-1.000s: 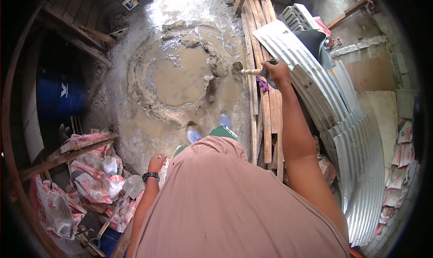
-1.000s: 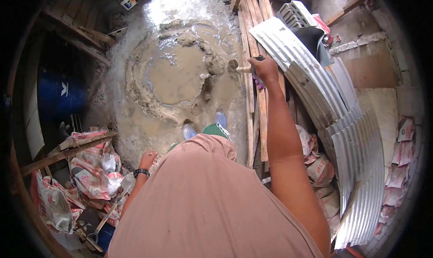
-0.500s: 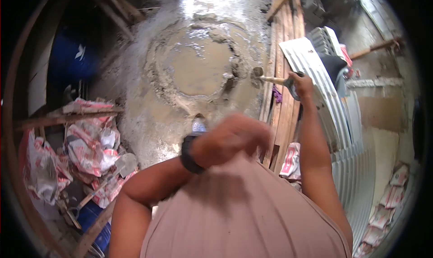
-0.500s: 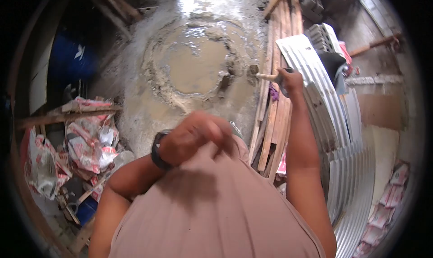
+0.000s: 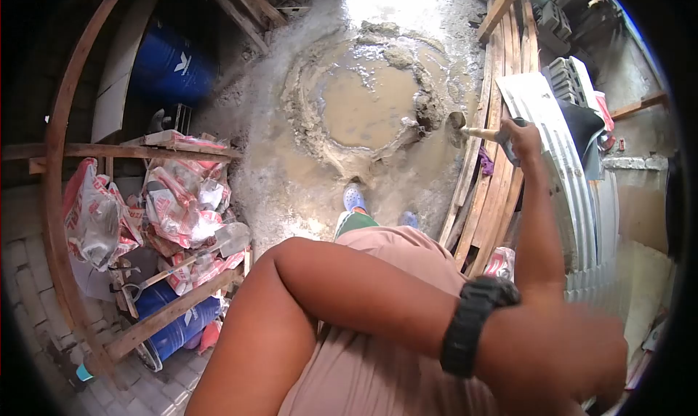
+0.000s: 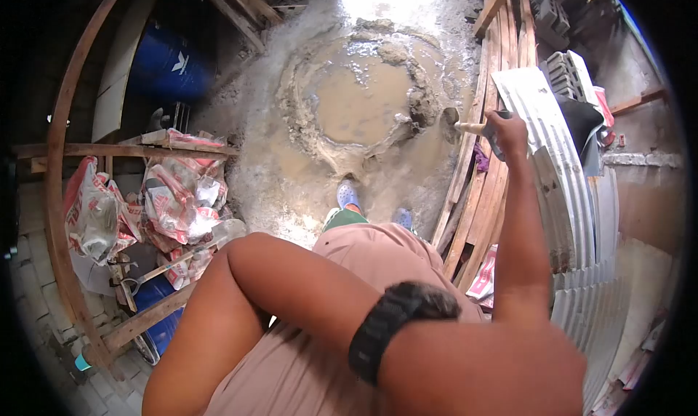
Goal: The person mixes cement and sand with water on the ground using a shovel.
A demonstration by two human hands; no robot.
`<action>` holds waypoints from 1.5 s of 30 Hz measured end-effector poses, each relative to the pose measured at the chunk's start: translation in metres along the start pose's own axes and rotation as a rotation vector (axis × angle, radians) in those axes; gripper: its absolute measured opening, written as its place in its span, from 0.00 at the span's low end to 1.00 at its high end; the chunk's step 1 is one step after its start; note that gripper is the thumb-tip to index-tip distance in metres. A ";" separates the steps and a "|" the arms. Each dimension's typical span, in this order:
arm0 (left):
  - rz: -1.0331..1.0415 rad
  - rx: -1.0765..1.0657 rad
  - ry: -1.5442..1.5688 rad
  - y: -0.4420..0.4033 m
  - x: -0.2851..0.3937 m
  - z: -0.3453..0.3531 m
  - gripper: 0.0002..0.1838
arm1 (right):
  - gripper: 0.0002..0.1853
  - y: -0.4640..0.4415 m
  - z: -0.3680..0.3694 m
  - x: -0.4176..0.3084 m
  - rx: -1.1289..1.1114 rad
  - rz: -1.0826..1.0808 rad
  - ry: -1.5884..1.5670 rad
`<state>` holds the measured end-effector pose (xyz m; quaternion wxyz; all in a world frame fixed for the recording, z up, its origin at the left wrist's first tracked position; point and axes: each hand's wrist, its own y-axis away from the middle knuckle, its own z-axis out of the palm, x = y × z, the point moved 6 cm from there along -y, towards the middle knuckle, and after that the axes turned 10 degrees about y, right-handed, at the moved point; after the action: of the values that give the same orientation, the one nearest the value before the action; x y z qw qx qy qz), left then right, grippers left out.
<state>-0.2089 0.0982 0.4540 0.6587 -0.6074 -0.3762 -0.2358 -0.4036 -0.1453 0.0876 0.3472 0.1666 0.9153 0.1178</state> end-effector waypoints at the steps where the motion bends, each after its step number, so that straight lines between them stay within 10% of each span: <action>1: -0.001 -0.013 0.001 0.001 -0.018 0.006 0.30 | 0.24 -0.002 -0.002 0.012 0.010 0.003 -0.008; 6: -0.583 0.501 -0.231 0.100 -0.168 -0.022 0.15 | 0.22 0.005 -0.025 0.047 0.119 -0.151 0.160; 11: -1.227 0.838 -0.665 0.368 -0.282 0.037 0.26 | 0.22 0.020 -0.047 0.062 0.079 -0.188 0.119; 14: -1.627 1.079 -0.441 0.495 -0.283 0.128 0.33 | 0.24 0.019 -0.056 0.074 0.065 -0.189 0.112; 17: -1.691 1.423 -0.117 0.582 -0.273 0.232 0.18 | 0.23 0.015 -0.059 0.081 0.022 -0.159 0.065; 20: -1.893 1.316 -0.060 0.642 -0.282 0.305 0.15 | 0.19 0.015 -0.068 0.073 0.055 -0.197 0.027; 23: -1.557 1.838 0.149 0.606 -0.274 0.305 0.21 | 0.20 0.002 -0.075 0.070 0.044 -0.175 -0.004; 34: -1.328 1.752 -0.033 0.547 -0.289 0.174 0.23 | 0.23 -0.012 -0.078 0.044 0.041 -0.201 0.165; 45: -1.472 1.775 0.068 0.574 -0.286 0.200 0.21 | 0.21 0.015 -0.067 0.058 0.001 -0.157 0.143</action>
<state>0.0161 0.3386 -0.1314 0.5668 0.4430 -0.6549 -0.2316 -0.4856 -0.1157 0.1069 0.2890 0.0858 0.9481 0.1012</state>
